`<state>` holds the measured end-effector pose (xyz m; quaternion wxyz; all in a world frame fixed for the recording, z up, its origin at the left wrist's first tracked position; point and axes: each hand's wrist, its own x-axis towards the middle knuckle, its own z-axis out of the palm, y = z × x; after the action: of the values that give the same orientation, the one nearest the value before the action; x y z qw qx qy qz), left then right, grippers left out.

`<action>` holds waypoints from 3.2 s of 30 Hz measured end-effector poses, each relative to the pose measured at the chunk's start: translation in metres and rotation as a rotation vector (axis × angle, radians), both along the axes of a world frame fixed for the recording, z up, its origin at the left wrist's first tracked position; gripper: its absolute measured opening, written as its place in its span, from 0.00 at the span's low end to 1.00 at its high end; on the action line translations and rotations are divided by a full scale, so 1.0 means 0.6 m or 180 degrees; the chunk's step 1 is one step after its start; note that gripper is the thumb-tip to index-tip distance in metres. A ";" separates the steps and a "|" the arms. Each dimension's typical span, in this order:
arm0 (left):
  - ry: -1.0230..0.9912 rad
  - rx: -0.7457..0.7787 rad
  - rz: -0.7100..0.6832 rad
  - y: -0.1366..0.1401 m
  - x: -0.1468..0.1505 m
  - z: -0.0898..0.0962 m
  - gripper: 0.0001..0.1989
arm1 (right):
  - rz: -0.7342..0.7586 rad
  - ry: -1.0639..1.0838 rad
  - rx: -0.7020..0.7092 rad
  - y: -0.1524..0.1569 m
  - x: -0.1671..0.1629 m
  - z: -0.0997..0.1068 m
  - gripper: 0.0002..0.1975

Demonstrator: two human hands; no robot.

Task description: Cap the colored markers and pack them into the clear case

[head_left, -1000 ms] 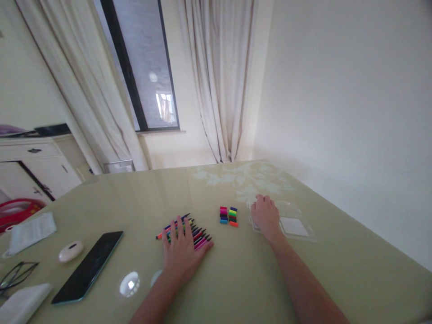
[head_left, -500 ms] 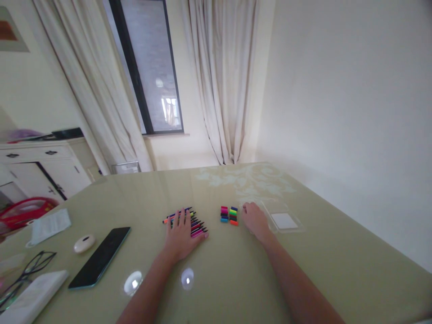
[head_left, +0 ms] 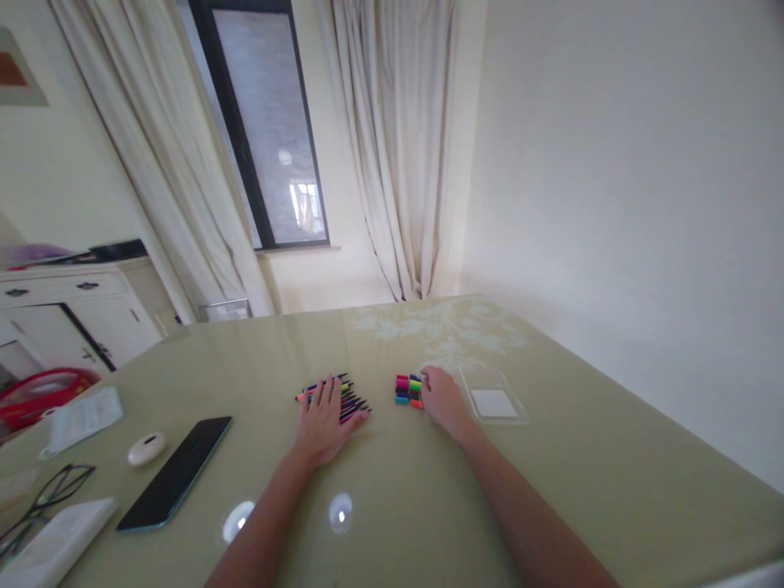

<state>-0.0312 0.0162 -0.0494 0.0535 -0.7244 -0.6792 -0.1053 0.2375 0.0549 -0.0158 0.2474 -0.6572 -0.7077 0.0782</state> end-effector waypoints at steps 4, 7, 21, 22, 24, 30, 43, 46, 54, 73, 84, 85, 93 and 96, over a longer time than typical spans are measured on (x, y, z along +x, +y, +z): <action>-0.0272 0.0154 -0.0092 0.000 -0.009 -0.009 0.38 | 0.0128 0.0106 -0.0015 -0.005 -0.005 0.003 0.15; -0.0546 0.0343 -0.0219 -0.002 -0.012 -0.010 0.34 | 0.0161 0.0161 -0.0021 -0.007 -0.004 0.006 0.15; -0.0886 0.0429 -0.0717 -0.045 -0.005 0.055 0.11 | 0.0511 -0.0295 0.0343 -0.017 -0.005 0.022 0.16; -0.0844 0.0375 -0.0778 -0.047 -0.003 0.057 0.11 | 0.0577 -0.0468 0.0315 -0.020 -0.009 0.021 0.17; -0.0762 0.0329 -0.0861 -0.051 0.004 0.059 0.13 | 0.0680 -0.0743 0.0305 -0.023 -0.016 0.018 0.18; -0.0583 0.0277 -0.0992 -0.056 0.024 0.061 0.08 | 0.0684 -0.0952 0.0325 -0.021 -0.030 0.009 0.19; -0.0873 -0.0118 -0.0815 -0.054 -0.001 0.074 0.06 | 0.0903 -0.1005 0.0620 -0.024 -0.069 -0.006 0.13; -0.0988 -0.0321 -0.0870 -0.055 0.003 0.074 0.06 | 0.1044 -0.0958 0.0650 -0.020 -0.076 -0.015 0.09; -0.1596 -0.0033 -0.1053 -0.051 0.010 0.076 0.11 | 0.1171 0.0098 0.0963 -0.043 -0.066 0.017 0.04; -0.1975 0.0510 -0.0998 -0.056 0.013 0.082 0.12 | 0.2003 0.1681 0.0768 -0.071 -0.049 0.056 0.10; -0.2296 0.0725 -0.1284 -0.061 0.030 0.081 0.15 | 0.2125 0.1988 0.0665 -0.068 -0.047 0.055 0.09; -0.2339 0.0738 -0.1275 -0.061 0.031 0.082 0.15 | 0.2139 0.2008 0.0658 -0.069 -0.047 0.056 0.09; -0.2117 0.0066 -0.1078 -0.067 0.038 0.088 0.12 | 0.1940 0.1883 0.0508 -0.062 -0.047 0.047 0.12; -0.1680 -0.0132 -0.1184 -0.076 0.050 0.086 0.08 | 0.1372 0.1922 0.0556 -0.048 -0.037 0.035 0.16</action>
<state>-0.0014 -0.0295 0.0020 -0.1595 -0.7847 -0.5276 -0.2837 0.2151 0.0261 0.0051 0.4778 -0.4171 -0.7289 0.2579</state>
